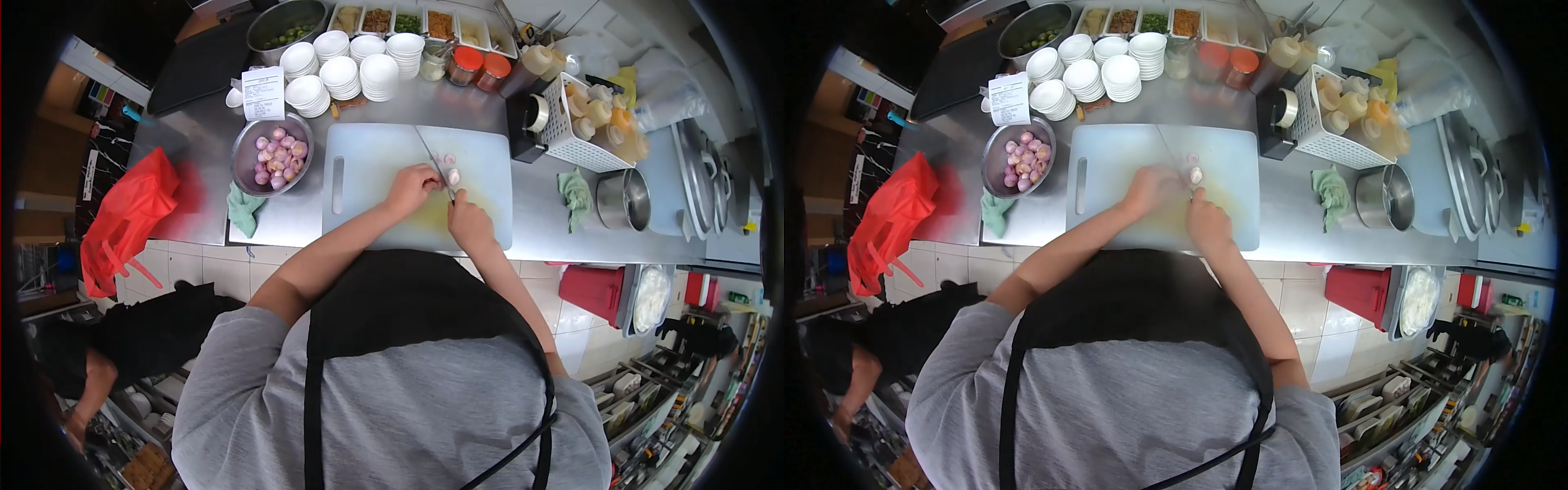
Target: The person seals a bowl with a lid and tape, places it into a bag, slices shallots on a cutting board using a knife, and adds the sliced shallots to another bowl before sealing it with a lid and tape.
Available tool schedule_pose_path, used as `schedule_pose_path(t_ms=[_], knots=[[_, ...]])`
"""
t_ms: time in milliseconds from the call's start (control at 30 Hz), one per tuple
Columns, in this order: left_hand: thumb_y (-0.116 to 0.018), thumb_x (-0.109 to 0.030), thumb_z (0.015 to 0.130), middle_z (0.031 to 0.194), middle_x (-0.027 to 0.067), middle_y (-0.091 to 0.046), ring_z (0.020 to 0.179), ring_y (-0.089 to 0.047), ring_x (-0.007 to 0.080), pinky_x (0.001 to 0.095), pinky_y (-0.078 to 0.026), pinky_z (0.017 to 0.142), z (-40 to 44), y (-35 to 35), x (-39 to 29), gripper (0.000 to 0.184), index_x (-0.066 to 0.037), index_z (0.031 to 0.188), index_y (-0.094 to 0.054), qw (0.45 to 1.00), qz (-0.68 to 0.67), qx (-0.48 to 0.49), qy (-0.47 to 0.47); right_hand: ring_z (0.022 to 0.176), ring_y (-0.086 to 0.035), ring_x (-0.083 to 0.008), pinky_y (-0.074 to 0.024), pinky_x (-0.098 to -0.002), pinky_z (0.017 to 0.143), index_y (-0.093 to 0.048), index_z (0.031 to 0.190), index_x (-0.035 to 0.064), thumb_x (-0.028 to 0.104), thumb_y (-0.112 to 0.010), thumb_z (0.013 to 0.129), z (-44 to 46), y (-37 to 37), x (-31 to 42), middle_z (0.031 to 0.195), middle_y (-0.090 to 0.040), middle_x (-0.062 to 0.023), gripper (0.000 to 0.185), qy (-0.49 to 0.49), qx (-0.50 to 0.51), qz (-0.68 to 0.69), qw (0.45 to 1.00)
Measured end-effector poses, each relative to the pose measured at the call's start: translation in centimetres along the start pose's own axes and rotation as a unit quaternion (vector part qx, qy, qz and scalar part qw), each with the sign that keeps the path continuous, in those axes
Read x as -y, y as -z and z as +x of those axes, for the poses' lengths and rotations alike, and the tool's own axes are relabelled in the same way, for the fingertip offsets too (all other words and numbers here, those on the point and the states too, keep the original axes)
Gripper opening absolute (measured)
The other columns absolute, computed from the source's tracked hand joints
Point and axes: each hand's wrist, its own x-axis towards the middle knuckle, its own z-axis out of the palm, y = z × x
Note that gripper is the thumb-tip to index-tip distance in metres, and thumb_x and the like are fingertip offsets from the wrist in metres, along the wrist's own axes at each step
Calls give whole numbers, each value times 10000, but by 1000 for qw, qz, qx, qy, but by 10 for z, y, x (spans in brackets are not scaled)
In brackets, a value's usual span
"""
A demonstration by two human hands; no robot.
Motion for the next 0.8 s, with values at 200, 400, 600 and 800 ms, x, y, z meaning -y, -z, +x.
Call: schedule_pose_path(t_ms=[200,400,600,800], knots=[[-604,-10,672,729,109,-592,659,-579,277,341,-464,598,2,1,2,58,-27,727,-615,1000,-26,-3,-8,596,-589,-391,-478,-468,526,-388,895,14,252,-442,859,-2,-10,4,630,-580,-223,247,-40,27,4,999],[-605,-17,679,736,107,-596,671,-584,270,340,-466,612,-1,3,-2,47,-32,722,-615,999,-47,-6,24,606,-589,-396,-478,-471,539,-393,900,20,263,-444,856,2,17,7,640,-580,-228,252,-6,22,-1,1000],[-617,-17,667,735,104,-596,683,-580,271,344,-465,621,-1,1,7,56,-25,721,-613,1000,-22,-5,-8,622,-589,-400,-477,-482,559,-401,895,18,259,-446,854,3,-5,5,653,-579,-237,249,-38,15,4,999],[-607,-20,670,733,102,-591,698,-570,274,351,-459,634,-1,4,4,56,-27,725,-611,1000,-23,-2,-13,603,-589,-396,-480,-470,530,-400,898,18,251,-451,853,0,-3,10,629,-575,-231,242,-38,14,14,999]])
